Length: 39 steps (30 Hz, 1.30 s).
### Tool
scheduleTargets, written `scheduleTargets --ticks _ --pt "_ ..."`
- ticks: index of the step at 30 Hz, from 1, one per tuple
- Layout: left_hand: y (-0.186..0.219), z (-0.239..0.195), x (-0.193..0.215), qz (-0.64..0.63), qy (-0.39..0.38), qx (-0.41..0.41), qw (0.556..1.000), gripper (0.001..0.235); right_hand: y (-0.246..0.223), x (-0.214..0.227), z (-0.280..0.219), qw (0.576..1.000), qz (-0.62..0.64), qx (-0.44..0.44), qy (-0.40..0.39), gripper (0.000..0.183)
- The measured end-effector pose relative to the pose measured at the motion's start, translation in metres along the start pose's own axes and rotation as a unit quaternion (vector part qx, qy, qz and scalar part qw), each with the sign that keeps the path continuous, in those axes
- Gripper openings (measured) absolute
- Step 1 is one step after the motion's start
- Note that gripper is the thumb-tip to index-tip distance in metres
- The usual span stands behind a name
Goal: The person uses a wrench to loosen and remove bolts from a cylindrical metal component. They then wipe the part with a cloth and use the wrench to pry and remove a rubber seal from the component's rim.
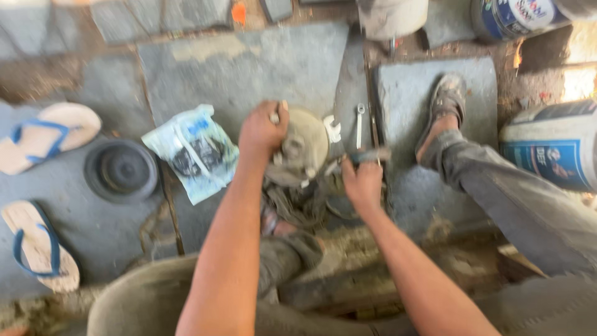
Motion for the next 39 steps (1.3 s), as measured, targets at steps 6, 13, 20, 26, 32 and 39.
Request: scheduleTargets --ticks 6,13,20,26,32,39 --pt "0.005 -0.002 0.006 0.009 -0.007 0.010 1.000 0.026 0.009 0.009 0.023 0.982 0.064 -0.156 -0.084 0.025" --pt "0.011 -0.003 0.009 0.022 -0.035 0.029 0.999 0.029 -0.017 0.020 -0.026 0.961 -0.011 -0.130 -0.245 0.042" --pt "0.010 -0.004 0.009 0.026 -0.035 0.021 0.999 0.029 -0.078 0.032 -0.091 0.942 -0.038 -0.066 -0.327 0.082" --pt "0.009 -0.008 0.011 0.032 -0.013 0.020 0.999 0.028 -0.065 0.004 -0.060 0.985 -0.042 -0.007 -0.170 0.086" --pt "0.005 -0.006 0.006 0.043 -0.004 0.006 0.999 0.026 -0.092 0.007 -0.072 0.918 -0.100 -0.131 -0.360 0.094" --pt "0.007 -0.011 0.009 0.047 -0.002 0.024 0.999 0.025 -0.080 -0.002 -0.085 0.868 -0.122 -0.207 -0.434 0.097"
Point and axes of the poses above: each hand's wrist, its own z-axis towards the middle knuckle, its own x-axis out of the back of the hand, y = z × x, the point moved 2 cm from there along z, towards the middle knuckle, and after that the axes turned 13 degrees about y, right-handed, at the moved point
